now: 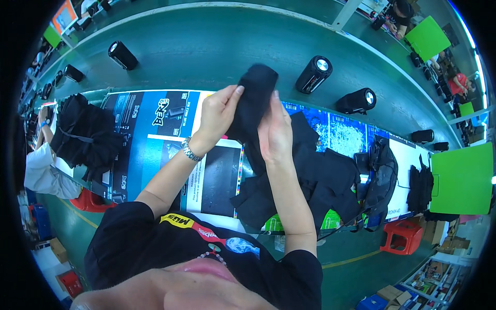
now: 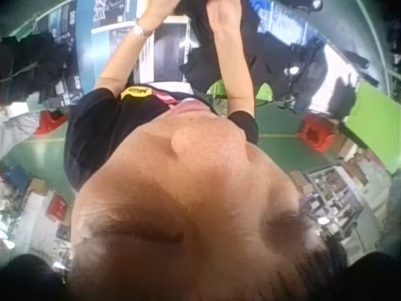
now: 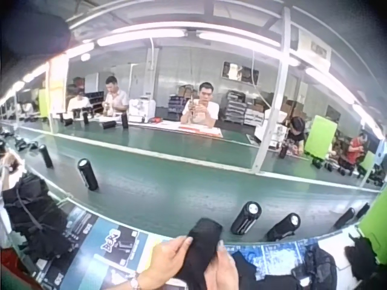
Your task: The person picks up and turns over several black fabric components one by one, stretching the edges and pressing the material against the top of a black cylindrical device on the table.
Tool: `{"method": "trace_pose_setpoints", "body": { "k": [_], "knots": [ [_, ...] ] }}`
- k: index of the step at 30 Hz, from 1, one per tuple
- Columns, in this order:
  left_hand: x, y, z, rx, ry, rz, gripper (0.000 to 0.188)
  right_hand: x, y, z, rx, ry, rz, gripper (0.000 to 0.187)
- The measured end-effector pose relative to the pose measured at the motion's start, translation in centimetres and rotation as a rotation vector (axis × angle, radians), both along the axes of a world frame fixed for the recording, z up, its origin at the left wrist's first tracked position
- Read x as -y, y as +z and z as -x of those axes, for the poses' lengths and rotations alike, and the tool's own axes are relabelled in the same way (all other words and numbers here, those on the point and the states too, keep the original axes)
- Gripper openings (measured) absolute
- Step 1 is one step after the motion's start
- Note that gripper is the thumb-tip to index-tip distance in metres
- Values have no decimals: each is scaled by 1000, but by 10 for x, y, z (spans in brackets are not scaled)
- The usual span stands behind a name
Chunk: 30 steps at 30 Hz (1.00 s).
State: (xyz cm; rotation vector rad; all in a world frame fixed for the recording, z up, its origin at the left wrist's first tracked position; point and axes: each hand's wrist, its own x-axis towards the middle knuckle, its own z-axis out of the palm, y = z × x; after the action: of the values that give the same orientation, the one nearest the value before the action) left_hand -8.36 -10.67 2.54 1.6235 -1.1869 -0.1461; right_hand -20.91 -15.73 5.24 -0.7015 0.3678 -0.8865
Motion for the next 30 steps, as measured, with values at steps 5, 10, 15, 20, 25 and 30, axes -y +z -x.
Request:
{"method": "trace_pose_setpoints", "body": {
  "k": [5,10,15,20,25,30],
  "knots": [
    [4,4,-12,291,168,245,14,-2,1,1,-25,38,22,40],
    [-2,7,-15,442,31,249,28,-5,-8,-4,-120,84,69,39],
    [1,12,4,484,33,246,30,-2,-32,4,-230,-112,198,17],
    [3,1,-13,-442,-177,285,19,8,-20,2,-287,-237,141,15],
    [-5,4,-27,-984,-617,22,27,17,-8,11,28,44,-73,18],
    [-10,9,-31,-830,-691,-62,16,23,-5,20,-154,106,111,15]
  ]
}}
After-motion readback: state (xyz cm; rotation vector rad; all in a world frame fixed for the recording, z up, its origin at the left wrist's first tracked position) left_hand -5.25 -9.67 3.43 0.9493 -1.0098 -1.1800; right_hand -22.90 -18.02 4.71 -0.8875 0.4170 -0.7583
